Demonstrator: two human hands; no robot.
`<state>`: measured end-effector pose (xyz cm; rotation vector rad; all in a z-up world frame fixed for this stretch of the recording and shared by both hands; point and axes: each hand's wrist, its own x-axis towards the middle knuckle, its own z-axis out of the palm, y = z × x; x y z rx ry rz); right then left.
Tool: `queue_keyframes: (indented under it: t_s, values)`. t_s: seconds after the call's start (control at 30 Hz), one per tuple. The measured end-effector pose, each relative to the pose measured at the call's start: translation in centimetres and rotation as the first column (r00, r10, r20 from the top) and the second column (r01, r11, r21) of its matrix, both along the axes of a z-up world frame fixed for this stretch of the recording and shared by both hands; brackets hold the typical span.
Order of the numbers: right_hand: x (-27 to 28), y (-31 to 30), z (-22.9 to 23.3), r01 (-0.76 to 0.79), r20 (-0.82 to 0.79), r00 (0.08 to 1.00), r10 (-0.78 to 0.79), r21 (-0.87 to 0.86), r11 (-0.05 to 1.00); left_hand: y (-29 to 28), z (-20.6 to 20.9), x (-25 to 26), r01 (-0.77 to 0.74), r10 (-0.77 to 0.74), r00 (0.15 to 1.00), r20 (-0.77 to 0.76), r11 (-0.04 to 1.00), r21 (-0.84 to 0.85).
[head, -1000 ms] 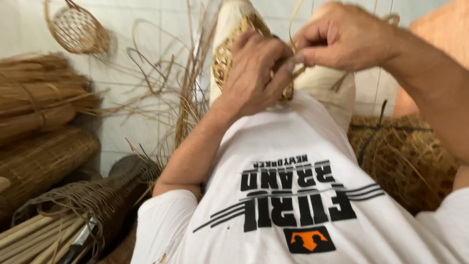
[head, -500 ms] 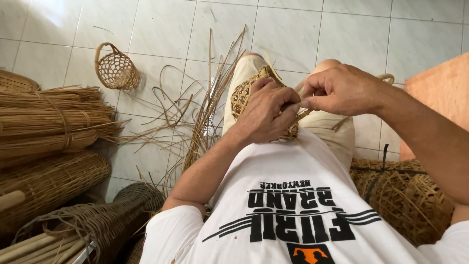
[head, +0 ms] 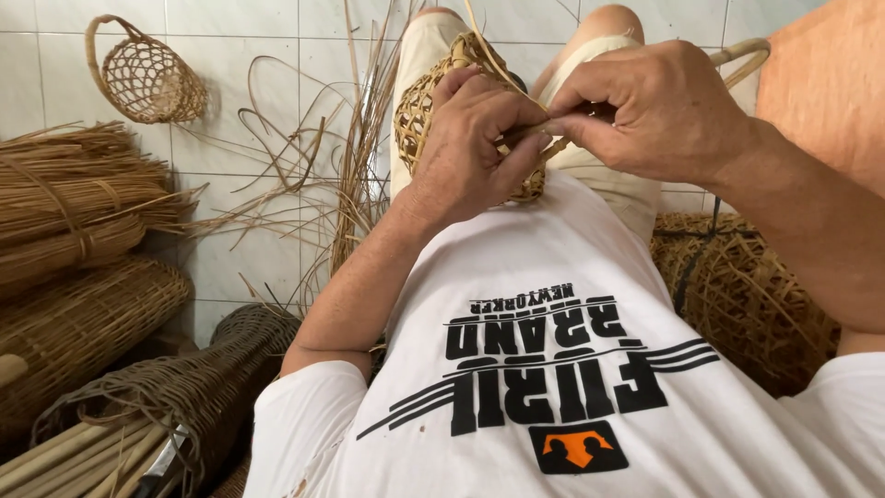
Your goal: The person weaves a basket using strips of natural fiber, first creating the main body and then attaching a thick curved handle.
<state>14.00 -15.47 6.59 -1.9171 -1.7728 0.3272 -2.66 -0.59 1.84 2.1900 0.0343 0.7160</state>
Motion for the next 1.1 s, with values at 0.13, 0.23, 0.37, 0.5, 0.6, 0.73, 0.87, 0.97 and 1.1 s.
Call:
queue_keyframes:
  t_s: [0.13,0.23,0.37,0.5,0.6,0.73,0.87,0.97,1.1]
  values:
    - [0.1,-0.4,0.1,-0.042,0.045,0.998,0.040,0.031,0.999,-0.2,-0.2,0.0,-0.009,0.010,0.999,0.040,1.000,-0.030]
    - [0.3,-0.7,-0.4,-0.045,0.125,0.991,0.041,0.028,0.999,-0.3,-0.5,0.0,-0.028,0.029,0.999,0.015,0.997,-0.066]
    - [0.3,-0.8,-0.2,-0.072,0.178,0.982,0.064,0.037,0.997,0.0,-1.0,0.0,-0.023,0.026,0.999,0.029,0.995,-0.097]
    - [-0.1,-1.1,0.3,-0.125,0.366,0.926,0.096,0.058,0.990,0.3,-1.7,0.1,-0.045,0.046,0.999,0.012,0.998,-0.037]
    - [-0.4,-1.3,0.1,-0.160,0.521,0.849,0.093,0.084,0.984,0.6,-1.9,0.1,-0.047,0.047,0.999,0.000,0.998,-0.036]
    - [-0.8,-1.2,0.0,-0.199,0.591,0.805,0.055,0.182,0.963,1.1,-1.4,-0.2,-0.024,0.023,1.000,-0.014,0.994,-0.110]
    - [-1.4,-2.6,-1.4,-0.206,0.435,0.900,0.014,0.398,0.894,1.9,-1.7,-0.5,-0.043,0.039,0.998,-0.039,0.994,-0.100]
    - [-1.6,-4.6,-5.4,-0.134,0.160,0.986,0.046,0.596,0.792,1.6,-1.6,-0.8,-0.036,0.033,0.999,-0.037,0.993,-0.108]
    - [-2.7,-2.6,-6.6,0.152,-0.510,0.859,-0.034,0.190,0.970,1.3,-1.4,-0.2,0.001,-0.004,0.999,-0.041,0.996,-0.093]
